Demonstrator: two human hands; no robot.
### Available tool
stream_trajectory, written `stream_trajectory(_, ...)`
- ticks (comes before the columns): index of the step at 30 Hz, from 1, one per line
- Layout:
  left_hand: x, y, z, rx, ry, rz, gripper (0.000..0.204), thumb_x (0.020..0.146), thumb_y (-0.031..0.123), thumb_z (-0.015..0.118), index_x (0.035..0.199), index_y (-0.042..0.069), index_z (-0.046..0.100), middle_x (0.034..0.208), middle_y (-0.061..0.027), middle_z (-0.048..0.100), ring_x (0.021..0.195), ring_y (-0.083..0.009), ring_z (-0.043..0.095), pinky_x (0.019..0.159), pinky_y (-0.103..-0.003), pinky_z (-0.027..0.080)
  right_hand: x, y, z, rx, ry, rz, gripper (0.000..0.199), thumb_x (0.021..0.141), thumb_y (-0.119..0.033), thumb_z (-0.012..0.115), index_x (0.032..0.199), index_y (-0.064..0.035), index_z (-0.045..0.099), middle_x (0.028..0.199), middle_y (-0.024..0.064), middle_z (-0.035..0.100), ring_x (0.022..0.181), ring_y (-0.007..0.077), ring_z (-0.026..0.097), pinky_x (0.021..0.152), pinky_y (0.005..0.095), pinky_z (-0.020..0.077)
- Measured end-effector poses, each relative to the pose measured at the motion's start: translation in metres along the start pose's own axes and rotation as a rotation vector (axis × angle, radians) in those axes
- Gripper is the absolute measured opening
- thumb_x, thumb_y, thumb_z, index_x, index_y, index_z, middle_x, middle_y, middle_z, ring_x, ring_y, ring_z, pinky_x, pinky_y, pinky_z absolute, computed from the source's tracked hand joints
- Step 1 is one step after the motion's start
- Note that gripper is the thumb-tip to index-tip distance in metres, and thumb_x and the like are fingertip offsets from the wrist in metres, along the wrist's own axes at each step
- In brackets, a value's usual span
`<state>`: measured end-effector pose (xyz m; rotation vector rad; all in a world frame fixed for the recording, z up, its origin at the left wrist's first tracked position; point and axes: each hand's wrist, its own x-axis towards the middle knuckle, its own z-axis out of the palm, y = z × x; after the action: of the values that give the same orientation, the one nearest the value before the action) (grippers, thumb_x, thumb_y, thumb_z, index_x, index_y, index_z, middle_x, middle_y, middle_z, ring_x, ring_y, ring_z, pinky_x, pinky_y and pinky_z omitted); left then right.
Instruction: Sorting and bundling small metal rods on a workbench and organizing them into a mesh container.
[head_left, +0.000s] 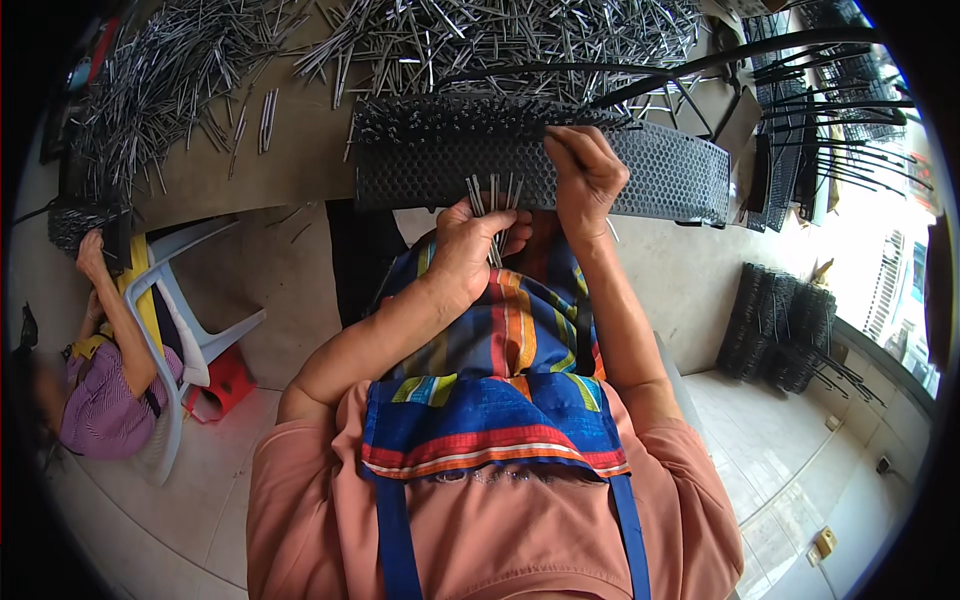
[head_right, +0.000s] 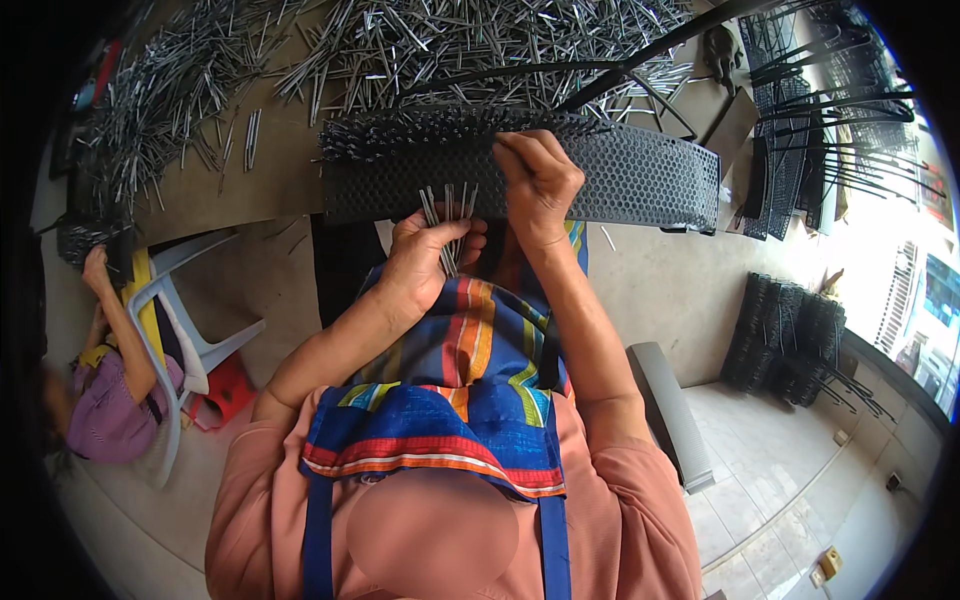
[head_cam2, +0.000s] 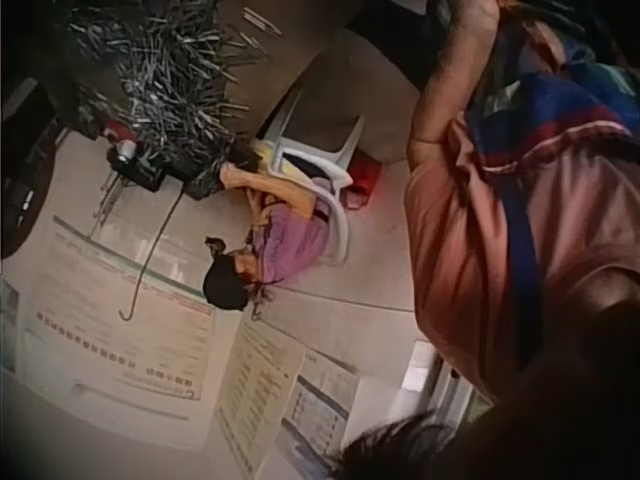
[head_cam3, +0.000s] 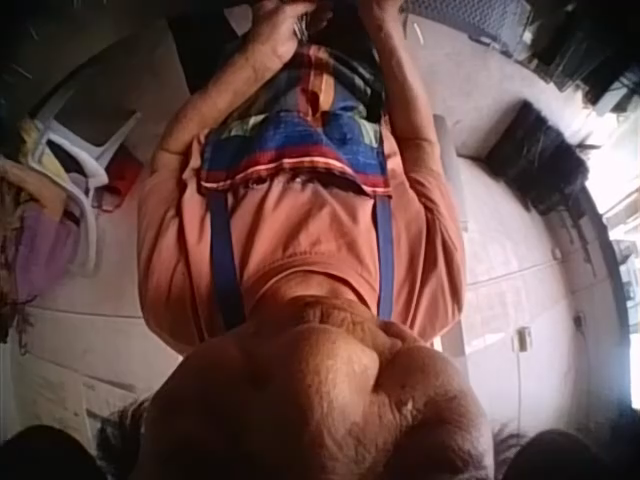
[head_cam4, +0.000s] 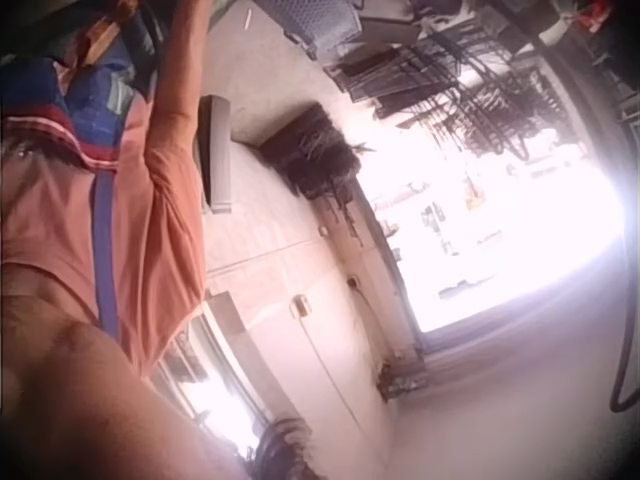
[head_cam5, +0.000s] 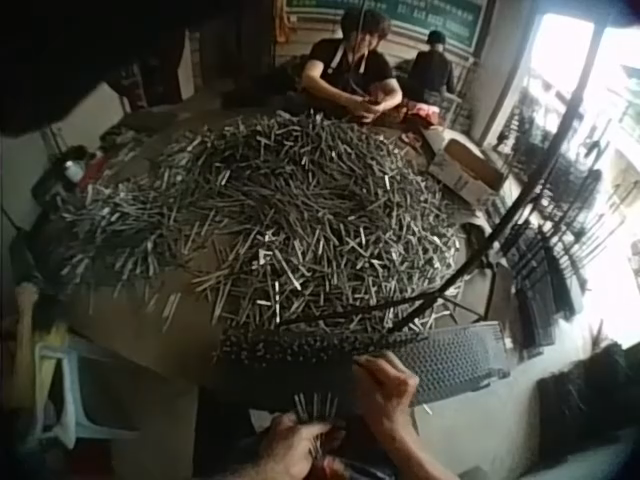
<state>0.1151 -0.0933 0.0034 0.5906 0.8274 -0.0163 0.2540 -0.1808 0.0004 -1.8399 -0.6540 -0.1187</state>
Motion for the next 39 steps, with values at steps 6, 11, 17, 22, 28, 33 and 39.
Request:
stream_trajectory(6, -0.001, 0.000, 0.004, -0.029, -0.007, 0.005, 0.011, 0.085, 0.000, 0.061, 0.094, 0.005, 0.065, 0.084, -0.0088, 0.071, 0.071, -0.0167, 0.068, 0.061, -0.029, 0.055, 0.005, -0.007, 0.000, -0.212, -0.066, -0.044, 0.015, 0.075, 0.003, 0.073, 0.088, -0.0019, 0.073, 0.081, 0.0071, 0.069, 0.067, 0.0149, 0.065, 0.060, 0.0251, 0.0485)
stream_trajectory(11, 0.002, -0.001, 0.003, -0.035, -0.006, 0.000, 0.011, 0.085, -0.001, 0.061, 0.093, 0.006, 0.065, 0.084, -0.0088, 0.071, 0.070, -0.0168, 0.068, 0.061, -0.029, 0.056, 0.016, -0.003, 0.000, -0.316, -0.128, -0.082, 0.013, 0.076, -0.001, 0.074, 0.088, -0.0044, 0.074, 0.077, 0.0076, 0.067, 0.063, 0.0159, 0.064, 0.056, 0.0279, 0.0465)
stream_trajectory(17, 0.004, 0.001, 0.006, -0.078, -0.068, 0.010, 0.012, 0.085, 0.000, 0.064, 0.095, 0.005, 0.067, 0.086, -0.0087, 0.071, 0.072, -0.0174, 0.069, 0.063, -0.029, 0.056, 0.002, -0.011, -0.021, -0.179, -0.160, 0.073, 0.009, 0.080, -0.005, 0.072, 0.088, -0.0030, 0.073, 0.073, 0.0054, 0.066, 0.063, 0.0104, 0.061, 0.055, 0.0267, 0.0443)
stream_trajectory(22, 0.003, -0.003, 0.016, -0.014, -0.094, 0.004, 0.013, 0.087, 0.002, 0.064, 0.098, 0.005, 0.068, 0.088, -0.0065, 0.072, 0.074, -0.0168, 0.070, 0.061, -0.026, 0.055, -0.012, -0.007, -0.031, 0.398, -0.433, 0.765, 0.008, 0.080, -0.005, 0.074, 0.084, 0.0003, 0.070, 0.066, -0.0023, 0.061, 0.059, 0.0043, 0.052, 0.050, 0.0224, 0.0395)
stream_trajectory(28, 0.004, -0.003, 0.008, 0.106, 0.028, 0.025, 0.019, 0.092, 0.002, 0.053, 0.108, 0.004, 0.065, 0.098, -0.0118, 0.070, 0.081, -0.0200, 0.070, 0.069, -0.032, 0.058, 0.008, -0.005, -0.039, 0.403, 0.151, 0.409, 0.001, 0.084, -0.002, 0.070, 0.084, -0.0006, 0.070, 0.067, -0.0028, 0.058, 0.053, 0.0026, 0.044, 0.049, 0.0186, 0.0324)
stream_trajectory(33, 0.003, -0.005, 0.018, 0.019, 0.006, 0.015, 0.017, 0.089, -0.002, 0.051, 0.101, 0.000, 0.062, 0.090, -0.0141, 0.070, 0.076, -0.0218, 0.070, 0.065, -0.030, 0.056, 0.015, 0.013, -0.025, 0.301, 0.135, 0.085, 0.006, 0.081, 0.007, 0.068, 0.085, 0.0027, 0.069, 0.078, 0.0002, 0.062, 0.066, 0.0048, 0.052, 0.056, 0.0185, 0.0394)
stream_trajectory(39, 0.005, -0.004, 0.017, 0.032, -0.022, 0.026, 0.017, 0.089, -0.003, 0.052, 0.103, 0.001, 0.062, 0.095, -0.0162, 0.069, 0.080, -0.0237, 0.069, 0.070, -0.032, 0.057, 0.009, 0.016, -0.013, -0.029, -0.028, 0.000, 0.012, 0.074, 0.006, 0.074, 0.085, 0.0012, 0.071, 0.081, 0.0035, 0.066, 0.069, 0.0082, 0.059, 0.061, 0.0213, 0.0458)
